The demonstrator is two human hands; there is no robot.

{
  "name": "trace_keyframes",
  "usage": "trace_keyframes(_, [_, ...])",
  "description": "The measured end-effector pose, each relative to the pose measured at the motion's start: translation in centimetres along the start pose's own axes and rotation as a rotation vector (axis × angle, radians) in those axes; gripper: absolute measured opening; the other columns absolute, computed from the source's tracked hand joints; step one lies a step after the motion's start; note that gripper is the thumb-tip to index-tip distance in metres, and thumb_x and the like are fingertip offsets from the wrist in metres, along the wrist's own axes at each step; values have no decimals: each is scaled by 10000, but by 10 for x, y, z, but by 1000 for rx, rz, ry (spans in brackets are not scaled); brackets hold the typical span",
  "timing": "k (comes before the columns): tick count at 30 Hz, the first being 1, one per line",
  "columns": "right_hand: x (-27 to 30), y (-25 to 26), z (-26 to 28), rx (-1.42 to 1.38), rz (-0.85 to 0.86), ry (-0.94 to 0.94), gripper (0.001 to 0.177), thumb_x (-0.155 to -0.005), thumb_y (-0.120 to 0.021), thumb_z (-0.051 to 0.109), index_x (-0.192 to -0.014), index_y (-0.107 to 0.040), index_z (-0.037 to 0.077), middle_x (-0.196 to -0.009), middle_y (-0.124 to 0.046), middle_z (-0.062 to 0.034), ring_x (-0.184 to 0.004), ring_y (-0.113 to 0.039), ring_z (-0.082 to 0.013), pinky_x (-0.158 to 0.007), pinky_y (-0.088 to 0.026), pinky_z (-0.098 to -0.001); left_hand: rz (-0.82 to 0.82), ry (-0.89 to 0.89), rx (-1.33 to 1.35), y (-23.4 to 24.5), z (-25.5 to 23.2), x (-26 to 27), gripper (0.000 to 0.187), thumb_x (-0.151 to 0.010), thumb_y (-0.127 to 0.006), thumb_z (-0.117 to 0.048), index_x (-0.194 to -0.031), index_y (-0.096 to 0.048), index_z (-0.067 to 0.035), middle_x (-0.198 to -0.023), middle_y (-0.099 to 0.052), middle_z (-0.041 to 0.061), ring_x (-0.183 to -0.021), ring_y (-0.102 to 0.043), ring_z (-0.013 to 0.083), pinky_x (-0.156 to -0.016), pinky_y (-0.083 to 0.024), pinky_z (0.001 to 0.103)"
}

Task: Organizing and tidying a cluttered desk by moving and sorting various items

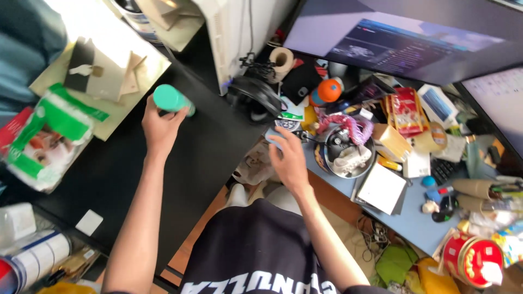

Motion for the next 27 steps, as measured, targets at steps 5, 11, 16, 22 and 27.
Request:
trace_keyframes(5, [-3,-49,18,-143,228,-44,475,-869,-775,152,-1323,-641,190,-1346,-633,-77,-1249,-617,-294,-1065,-497,-426,98,10,27,-8,-31,40,606,-787,-913,-125,-1265,-579,44,-1157,-610,206,-1057,-649,419,-755,-651,329])
trace_keyframes(11, [-2,-80,30,-370,374,-194,888,-831,-856,288,-1574,-371,258,-1458,-513,-92,-1330,-554,-350,-1094,-485,-517,242,-196,110,-42,-106,72,643,-753,-964,-151,-1257,-620,50,-1091,-621,180,-1054,-654,378,-715,-654,352])
trace_keyframes(16, [-10,-69,23,-406,336,-226,711,-837,-816,264,-1455,-488,140,-1352,-573,-127,-1281,-574,-378,-1083,-478,-504,354,-327,123,-73,-143,95,621,-778,-936,-233,-1277,-632,-22,-1123,-629,140,-1050,-666,359,-733,-644,381])
trace_keyframes(22, [-17,-22,-7,-485,249,-425,660,-816,-846,271,-1354,-555,21,-1239,-644,-244,-1204,-620,-440,-1020,-493,-569,444,-250,247,-91,-143,111,641,-886,-826,-186,-1419,-514,-15,-1284,-561,153,-1136,-641,332,-864,-610,401])
trace_keyframes(27, [-8,-4,-62,-568,205,-468,556,-812,-877,231,-1276,-636,43,-1162,-689,-223,-1098,-680,-382,-984,-522,-529,543,-10,195,-103,-116,124,551,-964,-740,-255,-1391,-521,17,-1214,-620,207,-1081,-672,311,-864,-586,378])
Point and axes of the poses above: each hand's wrist, its own x-axis away from the middle knuckle, its own y-axis out of the back of the hand, z = x × y, the point moved 10 cm from there along -x, towards the middle knuckle
